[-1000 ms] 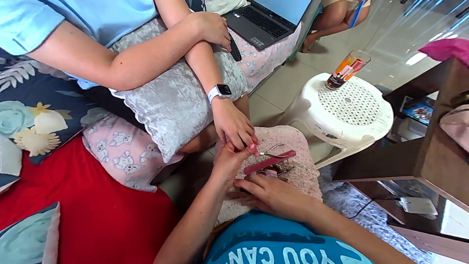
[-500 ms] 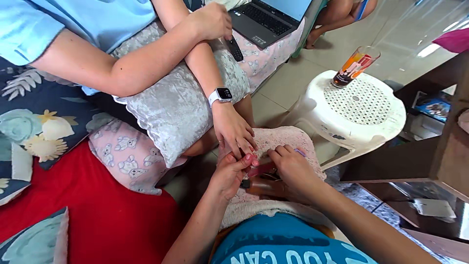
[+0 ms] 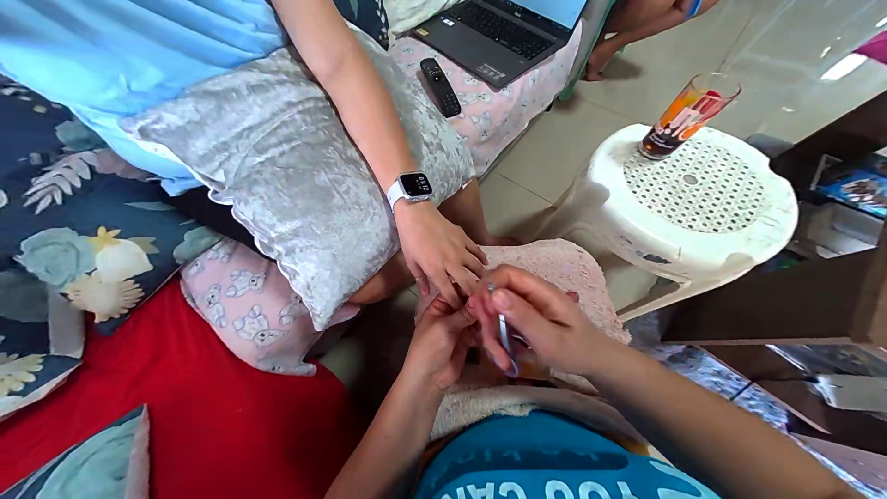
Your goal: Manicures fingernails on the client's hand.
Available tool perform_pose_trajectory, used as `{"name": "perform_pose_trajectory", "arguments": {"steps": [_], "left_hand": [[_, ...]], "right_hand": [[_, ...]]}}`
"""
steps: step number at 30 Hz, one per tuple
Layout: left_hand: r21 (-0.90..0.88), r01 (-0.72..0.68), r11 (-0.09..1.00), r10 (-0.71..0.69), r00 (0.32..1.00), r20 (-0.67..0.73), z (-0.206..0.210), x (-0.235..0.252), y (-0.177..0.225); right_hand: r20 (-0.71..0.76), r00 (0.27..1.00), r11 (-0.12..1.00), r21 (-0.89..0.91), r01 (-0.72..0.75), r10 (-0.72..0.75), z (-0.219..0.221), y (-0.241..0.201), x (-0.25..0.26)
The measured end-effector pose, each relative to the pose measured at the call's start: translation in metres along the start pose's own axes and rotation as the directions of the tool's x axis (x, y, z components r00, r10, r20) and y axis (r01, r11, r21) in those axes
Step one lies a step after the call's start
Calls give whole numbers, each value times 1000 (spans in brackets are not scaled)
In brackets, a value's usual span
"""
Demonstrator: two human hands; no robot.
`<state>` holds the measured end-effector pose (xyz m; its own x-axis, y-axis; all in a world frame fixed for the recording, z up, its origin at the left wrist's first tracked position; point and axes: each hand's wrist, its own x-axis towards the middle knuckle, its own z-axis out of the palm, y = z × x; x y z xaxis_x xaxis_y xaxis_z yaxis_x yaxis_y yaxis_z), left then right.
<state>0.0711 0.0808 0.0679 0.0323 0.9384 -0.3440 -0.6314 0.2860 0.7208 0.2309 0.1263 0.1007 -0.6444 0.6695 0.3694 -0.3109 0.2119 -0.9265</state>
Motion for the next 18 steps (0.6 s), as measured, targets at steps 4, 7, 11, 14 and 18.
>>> {"name": "perform_pose_trajectory", "arguments": {"steps": [4,7,11,14,18], "left_hand": [[-5,-4,1000,3,999,-39,1,-1,1],[3,-29,1000,29,999,-32,3,-2,3],[-17,-15,1000,16,999,39,-1,-1,7],[-52,-12,999,17,995,97,-6,3,6],[-80,-5,997,14,993,115,-8,3,5]], "right_hand": [[-327,939,994,-33,101,-107,5,10,28],[-251,958,990,-4,142,-138,11,16,17],[15,1000,994,-105,18,-16,-13,20,-10],[121,980,982,-130,-140,156,-49,9,-17],[181,929,941,-170,-293,322,-68,-1,-12]]}}
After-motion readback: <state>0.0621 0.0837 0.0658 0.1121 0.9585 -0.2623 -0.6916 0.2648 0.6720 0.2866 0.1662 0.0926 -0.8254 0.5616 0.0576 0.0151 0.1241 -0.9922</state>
